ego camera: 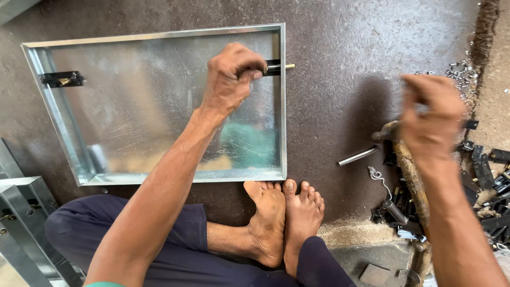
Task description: The person sits on the floor and installs lock mechanisms into rectangular metal frames. They place a lock into a pre-drilled hole, insert a pin, and use a hammer to secure it. The person repeats this process for multiple frames, stacking completed units aside.
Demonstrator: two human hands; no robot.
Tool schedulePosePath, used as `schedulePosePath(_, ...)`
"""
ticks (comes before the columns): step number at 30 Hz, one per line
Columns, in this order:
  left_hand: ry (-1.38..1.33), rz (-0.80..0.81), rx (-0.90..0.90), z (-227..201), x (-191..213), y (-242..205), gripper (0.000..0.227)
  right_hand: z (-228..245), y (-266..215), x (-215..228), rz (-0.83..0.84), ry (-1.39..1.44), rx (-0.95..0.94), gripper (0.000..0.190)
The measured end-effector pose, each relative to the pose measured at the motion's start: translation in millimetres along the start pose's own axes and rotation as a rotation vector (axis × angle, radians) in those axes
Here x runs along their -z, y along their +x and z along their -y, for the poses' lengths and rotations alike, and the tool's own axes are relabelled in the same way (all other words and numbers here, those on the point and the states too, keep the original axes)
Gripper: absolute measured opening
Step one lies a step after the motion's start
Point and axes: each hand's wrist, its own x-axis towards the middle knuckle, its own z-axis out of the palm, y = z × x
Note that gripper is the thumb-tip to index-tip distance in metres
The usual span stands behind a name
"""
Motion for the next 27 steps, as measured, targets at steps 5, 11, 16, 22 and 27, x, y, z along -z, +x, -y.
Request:
schedulePosePath(5,0.028,-0.112,-0.102,-4,12,-4,0.021,66,58,-71,0.101,0.223,0.180,0.016)
schedulePosePath(11,-0.006,-0.130,-0.044,-10,17,-11,0.017,104,76,-95,0.083,0.160,0.155,0.015)
schedulePosePath(16,0.023,-0.150,-0.060,-10,19,-8,0.019,132,54,-110,0.064,0.098,0.057,0.030)
schedulePosePath(22,-0.012,-0.176,-0.106,-20,-3,-2,0.020,108,39,-105,-0.024,0.168,0.051,0.020)
schedulePosePath(27,-0.003,-0.169,-0.120,-19,-22,10,0.018,106,54,-91,0.060,0.115,0.012,0.020)
